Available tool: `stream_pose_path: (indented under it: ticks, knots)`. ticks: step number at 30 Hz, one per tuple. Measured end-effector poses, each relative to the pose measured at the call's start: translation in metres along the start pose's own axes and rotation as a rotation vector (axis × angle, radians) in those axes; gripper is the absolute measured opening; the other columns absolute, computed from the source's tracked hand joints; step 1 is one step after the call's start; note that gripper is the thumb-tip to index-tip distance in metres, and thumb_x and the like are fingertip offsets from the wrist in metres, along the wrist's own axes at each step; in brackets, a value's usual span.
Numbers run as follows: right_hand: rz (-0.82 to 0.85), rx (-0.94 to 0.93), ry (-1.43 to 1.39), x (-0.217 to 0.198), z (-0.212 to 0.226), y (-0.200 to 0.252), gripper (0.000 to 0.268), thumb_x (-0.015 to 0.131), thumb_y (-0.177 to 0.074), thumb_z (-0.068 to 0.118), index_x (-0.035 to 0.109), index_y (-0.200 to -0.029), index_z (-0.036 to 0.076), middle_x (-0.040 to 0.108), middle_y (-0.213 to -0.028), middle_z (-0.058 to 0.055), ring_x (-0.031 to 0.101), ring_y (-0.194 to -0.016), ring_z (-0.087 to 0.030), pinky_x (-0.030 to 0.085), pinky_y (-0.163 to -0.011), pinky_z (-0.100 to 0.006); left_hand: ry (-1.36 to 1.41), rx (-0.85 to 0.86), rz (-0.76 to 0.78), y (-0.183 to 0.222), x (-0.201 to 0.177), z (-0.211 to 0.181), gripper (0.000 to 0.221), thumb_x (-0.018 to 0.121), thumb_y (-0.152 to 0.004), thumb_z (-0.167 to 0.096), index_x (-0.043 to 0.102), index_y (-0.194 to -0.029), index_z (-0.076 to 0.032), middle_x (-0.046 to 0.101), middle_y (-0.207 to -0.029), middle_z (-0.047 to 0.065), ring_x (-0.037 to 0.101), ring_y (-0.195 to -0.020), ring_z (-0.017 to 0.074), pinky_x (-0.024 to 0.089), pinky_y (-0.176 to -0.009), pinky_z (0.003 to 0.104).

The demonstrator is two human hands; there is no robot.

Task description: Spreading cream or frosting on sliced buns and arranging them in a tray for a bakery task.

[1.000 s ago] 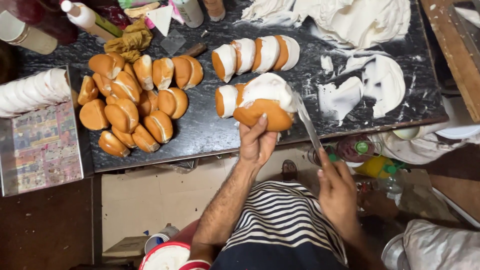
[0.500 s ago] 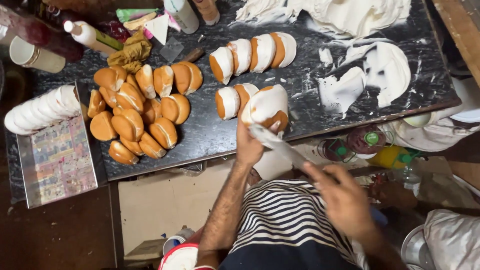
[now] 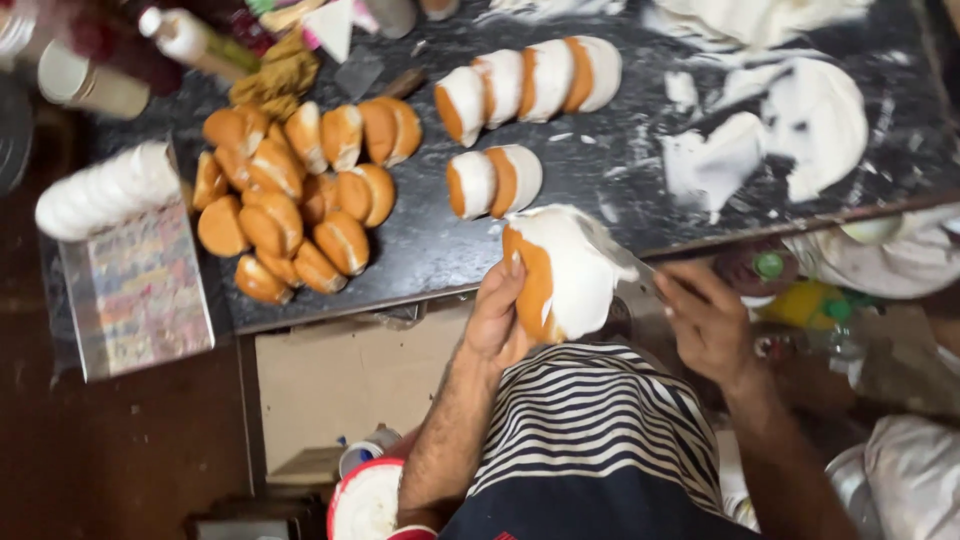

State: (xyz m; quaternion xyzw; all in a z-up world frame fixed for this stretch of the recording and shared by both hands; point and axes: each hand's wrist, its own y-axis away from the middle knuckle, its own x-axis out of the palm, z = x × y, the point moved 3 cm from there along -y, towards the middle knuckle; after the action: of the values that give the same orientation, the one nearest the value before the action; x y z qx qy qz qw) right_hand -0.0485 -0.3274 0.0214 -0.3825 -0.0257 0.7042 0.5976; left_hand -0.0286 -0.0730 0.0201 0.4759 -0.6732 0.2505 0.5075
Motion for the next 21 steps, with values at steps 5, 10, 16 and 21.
stream_pose_path:
  ticks: [5, 10, 16, 21]
  knots:
    - [-0.076, -0.136, 0.152, 0.038, 0.004, 0.044, 0.048, 0.073, -0.087, -0.002, 0.064, -0.134, 0.006, 0.061, -0.116, -0.022, 0.064, -0.100, -0.029, 0.058, -0.072, -0.032, 0.208, 0.183, -0.114, 0.001, 0.002, -0.008, 0.042, 0.055, -0.114, -0.024, 0.047, -0.145, 0.004, 0.062, -0.139, 0.016, 0.063, -0.127, 0.0261, 0.052, -0.113, 0.043]
    - [-0.144, 0.134, 0.047, 0.047, -0.002, 0.041, 0.053, 0.065, -0.090, -0.010, 0.063, -0.138, 0.012, 0.061, -0.118, -0.016, 0.059, -0.083, -0.018, 0.051, -0.059, -0.024, 0.167, 0.311, -0.078, -0.006, 0.010, -0.002, 0.048, 0.061, -0.106, -0.013, 0.043, -0.150, -0.004, 0.056, -0.149, 0.010, 0.052, -0.141, 0.0235, 0.040, -0.125, 0.046]
    - [-0.161, 0.080, 0.201, 0.049, 0.045, -0.029, 0.053, 0.069, -0.098, -0.002, 0.057, -0.147, 0.012, 0.057, -0.116, -0.014, 0.058, -0.093, -0.021, 0.055, -0.069, -0.026, 0.258, 0.307, -0.038, -0.015, 0.021, 0.007, 0.052, 0.061, -0.105, -0.013, 0.041, -0.153, -0.006, 0.054, -0.150, 0.010, 0.050, -0.142, 0.0246, 0.039, -0.124, 0.046]
    - [-0.080, 0.173, 0.349, 0.040, 0.066, -0.006, 0.056, 0.066, -0.096, 0.001, 0.056, -0.148, 0.017, 0.058, -0.116, -0.016, 0.061, -0.098, -0.023, 0.056, -0.075, -0.033, 0.273, 0.387, -0.042, -0.024, 0.019, -0.019, 0.051, 0.062, -0.106, -0.015, 0.041, -0.152, -0.004, 0.053, -0.150, 0.013, 0.050, -0.140, 0.0283, 0.040, -0.121, 0.050]
